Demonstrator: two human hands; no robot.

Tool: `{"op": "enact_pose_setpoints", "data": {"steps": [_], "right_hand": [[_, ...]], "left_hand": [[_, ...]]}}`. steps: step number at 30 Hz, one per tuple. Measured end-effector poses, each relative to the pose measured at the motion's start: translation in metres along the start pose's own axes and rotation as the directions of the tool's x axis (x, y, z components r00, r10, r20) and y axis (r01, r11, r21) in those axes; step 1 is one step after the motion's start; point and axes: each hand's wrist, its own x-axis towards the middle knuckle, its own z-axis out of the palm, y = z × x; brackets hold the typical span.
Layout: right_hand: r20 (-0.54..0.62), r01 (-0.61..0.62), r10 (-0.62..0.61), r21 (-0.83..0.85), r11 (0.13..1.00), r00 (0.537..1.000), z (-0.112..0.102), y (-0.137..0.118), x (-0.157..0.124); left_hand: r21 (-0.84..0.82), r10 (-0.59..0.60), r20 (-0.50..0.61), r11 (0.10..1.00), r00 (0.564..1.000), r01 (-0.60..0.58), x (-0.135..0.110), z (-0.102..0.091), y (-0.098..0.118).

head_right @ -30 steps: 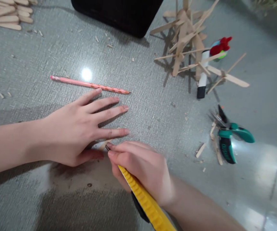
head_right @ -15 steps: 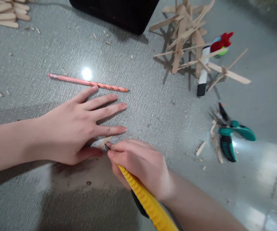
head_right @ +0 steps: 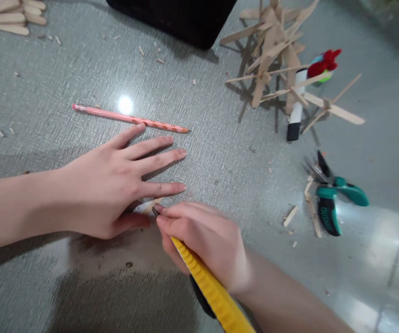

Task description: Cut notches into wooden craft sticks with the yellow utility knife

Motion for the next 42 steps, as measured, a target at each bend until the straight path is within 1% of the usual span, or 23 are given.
{"op": "enact_pose_setpoints", "data": {"steps": [4, 9, 13, 15, 17, 21, 24, 28, 32, 34, 38, 42], "right_hand": [[0.058, -0.035, 0.032, 0.047, 0.998, 0.998, -0.003, -0.004, 0.004], [0.056, -0.039, 0.036, 0.063, 0.997, 0.998, -0.003, -0.005, 0.006], [-0.005, -0.036, 0.037, 0.034, 0.999, 0.999, 0.002, 0.000, 0.001], [-0.056, -0.035, 0.038, 0.054, 0.998, 0.998, 0.004, 0.003, -0.001], [-0.065, -0.038, 0.043, 0.065, 0.997, 0.997, 0.004, 0.005, -0.002], [-0.033, -0.010, 0.010, 0.005, 1.000, 0.999, 0.002, 0.004, 0.001], [-0.024, 0.015, -0.015, -0.006, 1.000, 1.000, 0.001, 0.003, 0.002], [-0.020, -0.005, 0.005, 0.000, 1.000, 1.000, 0.001, 0.000, 0.002], [0.063, -0.042, 0.042, 0.008, 0.999, 0.997, -0.004, -0.007, 0.005], [0.074, -0.051, 0.049, 0.026, 0.998, 0.996, -0.006, -0.008, 0.007], [0.047, -0.035, 0.033, 0.045, 0.998, 0.998, -0.004, -0.004, 0.006], [-0.041, -0.005, 0.009, 0.079, 0.997, 0.999, 0.005, 0.004, -0.003]], "left_hand": [[-0.005, 0.002, 0.005, 1.000, 1.000, -0.001, 0.001, 0.000, -0.001], [-0.011, 0.000, 0.003, 1.000, 1.000, 0.000, 0.001, 0.001, 0.000], [-0.024, 0.004, -0.032, 1.000, 0.999, -0.004, 0.000, 0.001, 0.000], [-0.029, 0.003, -0.045, 1.000, 0.999, -0.004, -0.001, 0.001, 0.000], [-0.033, 0.004, -0.053, 0.999, 0.999, -0.006, -0.001, 0.001, 0.001], [-0.022, 0.009, -0.054, 1.000, 0.999, -0.010, -0.002, 0.001, 0.001], [-0.011, 0.001, -0.035, 1.000, 0.999, -0.002, -0.002, 0.000, 0.002], [-0.013, 0.000, -0.019, 1.000, 1.000, 0.000, 0.000, -0.001, 0.001], [-0.028, -0.002, -0.013, 1.000, 1.000, 0.002, 0.000, 0.000, 0.001], [-0.031, -0.002, -0.025, 1.000, 1.000, 0.001, 0.000, 0.001, 0.000], [-0.030, -0.003, -0.031, 1.000, 1.000, 0.002, -0.001, 0.001, 0.000], [-0.025, -0.009, -0.029, 1.000, 1.000, 0.009, -0.001, 0.001, 0.001]]}}
